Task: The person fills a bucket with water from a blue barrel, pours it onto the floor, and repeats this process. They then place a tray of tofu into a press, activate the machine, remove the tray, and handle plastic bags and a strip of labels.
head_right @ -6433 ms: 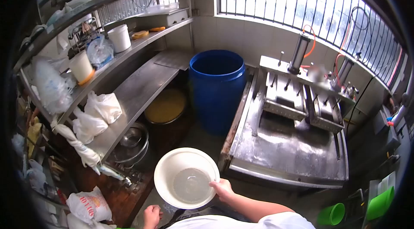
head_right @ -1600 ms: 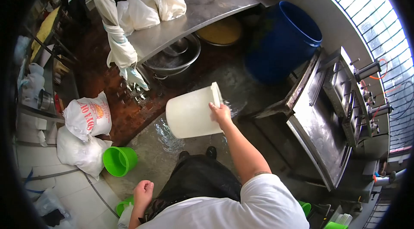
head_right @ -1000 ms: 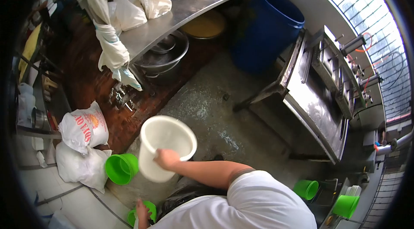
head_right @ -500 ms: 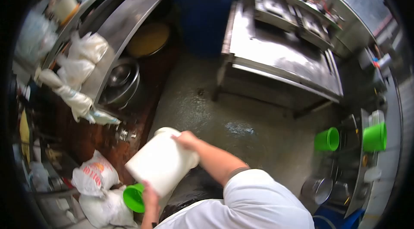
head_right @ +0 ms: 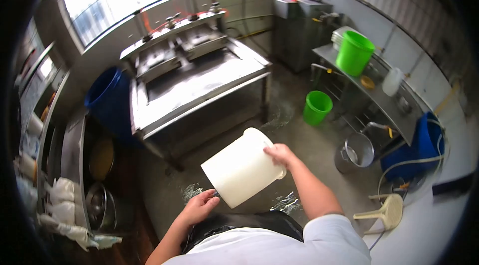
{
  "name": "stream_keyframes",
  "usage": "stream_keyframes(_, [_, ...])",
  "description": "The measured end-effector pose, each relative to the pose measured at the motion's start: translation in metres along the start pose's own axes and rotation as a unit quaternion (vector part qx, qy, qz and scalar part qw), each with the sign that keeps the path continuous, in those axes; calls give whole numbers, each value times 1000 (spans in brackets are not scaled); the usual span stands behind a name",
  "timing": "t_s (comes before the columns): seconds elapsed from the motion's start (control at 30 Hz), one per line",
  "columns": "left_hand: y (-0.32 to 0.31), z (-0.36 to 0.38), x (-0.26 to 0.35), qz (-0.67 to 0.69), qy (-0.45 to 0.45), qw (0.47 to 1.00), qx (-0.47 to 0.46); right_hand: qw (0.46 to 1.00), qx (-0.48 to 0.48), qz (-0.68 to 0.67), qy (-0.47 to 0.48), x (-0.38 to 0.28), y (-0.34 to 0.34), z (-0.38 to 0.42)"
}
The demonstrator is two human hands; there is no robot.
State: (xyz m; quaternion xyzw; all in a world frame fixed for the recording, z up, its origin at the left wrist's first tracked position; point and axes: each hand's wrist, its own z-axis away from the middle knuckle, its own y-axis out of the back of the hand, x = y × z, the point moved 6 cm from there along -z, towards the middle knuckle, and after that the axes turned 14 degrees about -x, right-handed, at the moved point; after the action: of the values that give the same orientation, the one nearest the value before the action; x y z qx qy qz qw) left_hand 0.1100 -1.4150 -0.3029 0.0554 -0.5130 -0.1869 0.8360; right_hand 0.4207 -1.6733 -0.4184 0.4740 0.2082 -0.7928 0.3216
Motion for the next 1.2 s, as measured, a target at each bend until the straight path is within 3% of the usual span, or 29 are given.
stream_keyframes(0.07, [-3, -29, 9, -88, 34, 996, -7, 998, 27, 51, 40, 39, 27, 48])
stream_keyframes(0.1, [-3, -43, 8, -114, 68, 991, -8, 980, 93, 174, -17, 76, 48, 60])
stream_keyframes(0.2, [2, -90, -37, -190, 108, 975, 38, 937, 195, 281, -68, 129, 63, 118])
stream_keyframes(0.3, [4, -124, -135, -302, 153, 939, 54, 892, 225, 368, -138, 180, 91, 151])
stream_keyframes(0.37, [0, -129, -203, -272, 270, 922, -51, 887, 198, 377, -178, 198, 103, 171])
stream_keyframes(0.43, [-7, -129, -308, -295, 291, 904, -111, 879, 170, 386, -222, 215, 109, 182])
stream_keyframes(0.47, [-15, -134, -390, -200, 99, 972, -80, 873, 139, 396, -247, 221, 110, 180])
stream_keyframes(0.5, [-17, -118, -414, -220, 305, 908, -184, 866, 108, 407, -270, 226, 114, 176])
stream_keyframes(0.57, [-34, -98, -440, -214, 414, 854, -232, 856, 82, 423, -286, 219, 124, 162])
stream_keyframes(0.63, [-28, -118, -430, -213, 414, 857, -223, 834, 33, 458, -306, 199, 135, 144])
stream_keyframes(0.77, [-5, -171, -366, -202, 423, 865, -182, 824, 62, 481, -294, 167, 220, 96])
stream_keyframes(0.83, [21, -230, -322, -170, 394, 893, -136, 810, 123, 473, -323, 140, 282, 73])
stream_keyframes(0.87, [30, -254, -303, -155, 379, 905, -113, 778, 166, 503, -337, 100, 303, 66])
stream_keyframes(0.93, [48, -328, -307, -146, 353, 921, -81, 742, 208, 532, -352, 32, 339, 48])
stream_keyframes(1.0, [69, -384, -259, -160, 267, 950, -8, 762, 247, 528, -281, -7, 363, 28])
stream_keyframes(1.03, [78, -403, -219, -127, 265, 956, 11, 761, 247, 530, -281, -8, 372, 16])
stream_keyframes(1.07, [87, -415, -173, -92, 263, 960, 31, 797, 232, 483, -277, -3, 380, -3])
stream_keyframes(1.2, [88, -450, -112, -37, 234, 969, 66, 910, 174, 315, -204, 56, 375, -45])
